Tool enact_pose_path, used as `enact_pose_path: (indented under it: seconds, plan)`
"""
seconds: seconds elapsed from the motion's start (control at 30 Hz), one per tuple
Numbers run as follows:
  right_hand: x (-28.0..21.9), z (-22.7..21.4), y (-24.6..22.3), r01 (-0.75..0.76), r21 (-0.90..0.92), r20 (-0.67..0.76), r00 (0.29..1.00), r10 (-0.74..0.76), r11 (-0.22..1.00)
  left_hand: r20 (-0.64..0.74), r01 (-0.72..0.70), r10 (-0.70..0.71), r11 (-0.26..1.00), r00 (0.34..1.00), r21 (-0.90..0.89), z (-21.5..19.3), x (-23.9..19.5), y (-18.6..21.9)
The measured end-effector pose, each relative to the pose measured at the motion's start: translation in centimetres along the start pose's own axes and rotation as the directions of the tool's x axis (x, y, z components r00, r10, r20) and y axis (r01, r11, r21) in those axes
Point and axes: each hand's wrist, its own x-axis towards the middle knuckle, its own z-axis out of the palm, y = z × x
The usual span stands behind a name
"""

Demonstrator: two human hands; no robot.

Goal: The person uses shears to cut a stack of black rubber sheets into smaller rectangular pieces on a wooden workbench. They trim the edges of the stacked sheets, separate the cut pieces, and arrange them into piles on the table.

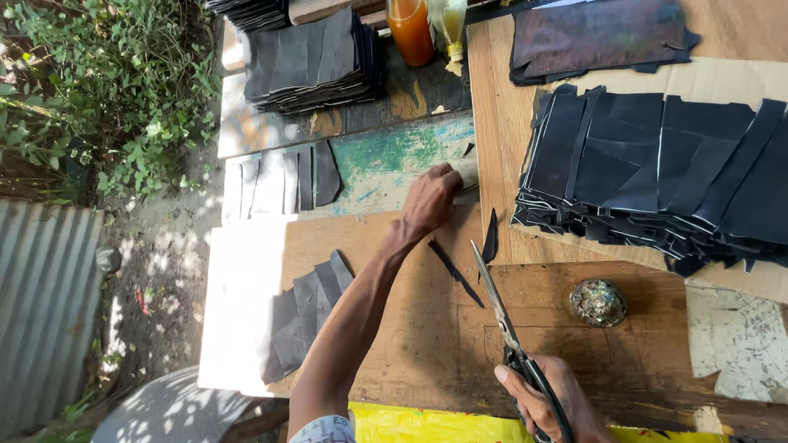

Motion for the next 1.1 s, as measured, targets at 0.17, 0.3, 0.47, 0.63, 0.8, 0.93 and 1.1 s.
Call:
enact_pose_path:
  seconds: [0.17,0.3,0.47,0.63,0.8,0.93,1.1]
  plan:
    - [-0.1,0.2,-1.1,0.009,-0.012,0.005,1.0,-0.009,1.0,-0.096,0.079,-0.113,0.951,0.989,-0.299,-1.5,1.6,-0.3]
    - [-0.6,0.1,-1.2,0.058,0.038,0.011,0.998,-0.058,0.998,-0.232,0.223,-0.331,0.893,0.915,-0.391,-0.6,5.6,-1.1]
    - [-0.2,-0.2,-0.7,0.113,-0.046,-0.025,0.993,-0.114,0.993,-0.123,0.181,-0.18,0.984,0.976,-0.007,0.9,8.0,-0.6]
    - [0.5,-0.2,-1.0,-0.049,0.018,-0.1,0.994,0.05,0.999,-0.097,0.077,-0.062,0.984,0.993,0.16,1.9,7.4,-1.3]
    - [-0.3,0.2,-0.9,-0.031,0.007,-0.119,0.992,0.032,0.999,-0.031,0.114,-0.11,0.978,0.993,0.173,1.5,7.3,-0.4]
    - [-0.5,0.1,-0.2,0.01,0.009,-0.137,0.99,-0.009,1.0,-0.167,0.073,-0.067,0.997,0.984,0.031,0.5,6.5,0.5]
    - [0.6,-0.3,1.6,0.051,-0.047,-0.146,0.988,-0.058,0.998,-0.128,0.223,-0.219,0.975,0.967,0.022,1.7,6.8,0.6]
